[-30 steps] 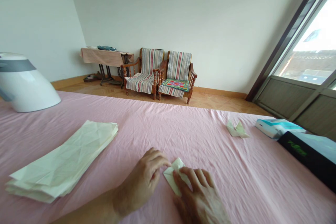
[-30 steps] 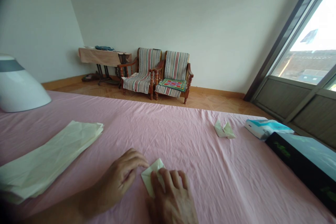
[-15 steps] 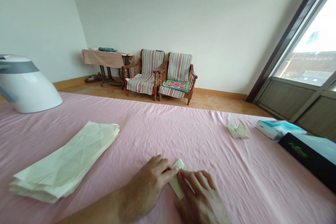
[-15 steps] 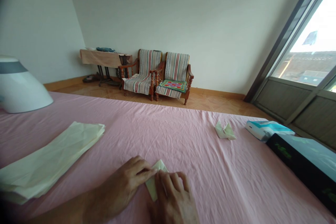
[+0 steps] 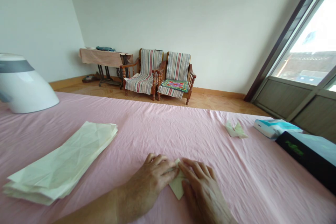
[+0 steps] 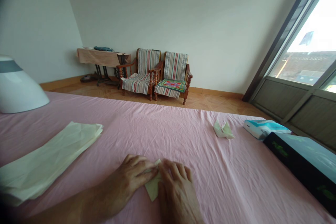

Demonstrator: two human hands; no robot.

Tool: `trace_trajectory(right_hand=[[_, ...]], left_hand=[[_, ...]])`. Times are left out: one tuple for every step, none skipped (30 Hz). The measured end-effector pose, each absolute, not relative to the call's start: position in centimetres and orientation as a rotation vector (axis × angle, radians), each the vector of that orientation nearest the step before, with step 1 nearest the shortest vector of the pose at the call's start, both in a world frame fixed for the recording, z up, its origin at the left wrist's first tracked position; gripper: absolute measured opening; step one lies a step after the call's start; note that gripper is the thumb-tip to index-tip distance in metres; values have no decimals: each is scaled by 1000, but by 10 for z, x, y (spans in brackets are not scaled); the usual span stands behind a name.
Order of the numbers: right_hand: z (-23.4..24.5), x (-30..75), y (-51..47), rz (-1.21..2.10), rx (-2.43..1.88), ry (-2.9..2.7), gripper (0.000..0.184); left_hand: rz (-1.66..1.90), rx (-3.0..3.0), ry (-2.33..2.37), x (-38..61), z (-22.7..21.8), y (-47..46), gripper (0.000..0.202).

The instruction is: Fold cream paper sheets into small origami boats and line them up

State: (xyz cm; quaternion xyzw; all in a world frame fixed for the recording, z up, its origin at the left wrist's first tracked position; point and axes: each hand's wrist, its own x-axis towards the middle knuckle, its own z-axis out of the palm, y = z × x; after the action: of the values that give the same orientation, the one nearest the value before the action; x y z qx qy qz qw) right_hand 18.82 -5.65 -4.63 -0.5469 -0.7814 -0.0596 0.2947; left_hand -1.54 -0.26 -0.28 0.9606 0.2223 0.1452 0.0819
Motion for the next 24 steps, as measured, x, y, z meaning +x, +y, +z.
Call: trace_trajectory(right_hand=[[-46,188,-56,-151,-1460,-2086,48],[-45,189,-55,-149,-1461,-2100,49],[-44,190,-55,-155,-1455,-2125,50],[-42,191,-54,-163,-1449,-2156,50],[-42,192,-53,-174,-1453,-2176,50],[-41,193,-52,-186,-1466,-2182,49],[-41,193,-51,-196,-1484,-2180,48],[-41,193,-49,-205,-1500,-2176,46],[-41,194,-48,-211,-1515,-2171,45],[-42,194,-48,-220,-1526,-2161,44],[-43,194,-48,-232,-1535,-2145,42],[-44,195,-49,-246,-1538,-2124,39],[-45,196,-51,-258,-1531,-2106,37],[-45,197,-53,-270,-1516,-2095,35],[-45,197,-56,-292,-1482,-2097,33],[-43,197,-58,-324,-1437,-2110,33],[-42,197,-61,-368,-1385,-2137,33],[-40,196,-63,-426,-1326,-2165,34],[-39,195,-64,-488,-1274,-2187,35],[-38,194,-65,-543,-1233,-2204,36],[-37,193,-65,-582,-1208,-2221,36],[-37,192,-65,-610,-1198,-2238,35],[-38,193,-64,-632,-1196,-2257,35],[-39,193,-64,-650,-1197,-2280,35]], left_hand=[[426,2869,666,-15,-2,-2,46],[418,2866,666,-15,-1,-2,46],[411,2860,666,-15,0,-2,46],[410,2853,664,-15,0,-2,47],[413,2847,658,-15,0,-2,47],[422,2843,649,-16,0,-2,46],[432,2842,641,-16,1,-1,46],[439,2844,636,-16,1,-1,45],[443,2848,633,-16,1,-1,45],[443,2854,631,-16,1,-2,44],[436,2861,637,-16,2,-2,44],[426,2867,648,-16,2,-2,43],[417,2871,654,-16,3,-3,43],[414,2874,657,-16,4,-3,42],[414,2875,658,-16,5,-3,43],[413,2877,653,-16,6,-4,44],[409,2880,640,-16,8,-4,46],[408,2884,626,-16,9,-4,46],[403,2889,611,-17,11,-3,46],[393,2895,595,-17,12,-3,45],[379,2902,583,-17,13,-3,43],[371,2909,573,-17,13,-2,41],[366,2918,566,-18,12,-2,40],[360,2925,557,-18,10,-1,40]])
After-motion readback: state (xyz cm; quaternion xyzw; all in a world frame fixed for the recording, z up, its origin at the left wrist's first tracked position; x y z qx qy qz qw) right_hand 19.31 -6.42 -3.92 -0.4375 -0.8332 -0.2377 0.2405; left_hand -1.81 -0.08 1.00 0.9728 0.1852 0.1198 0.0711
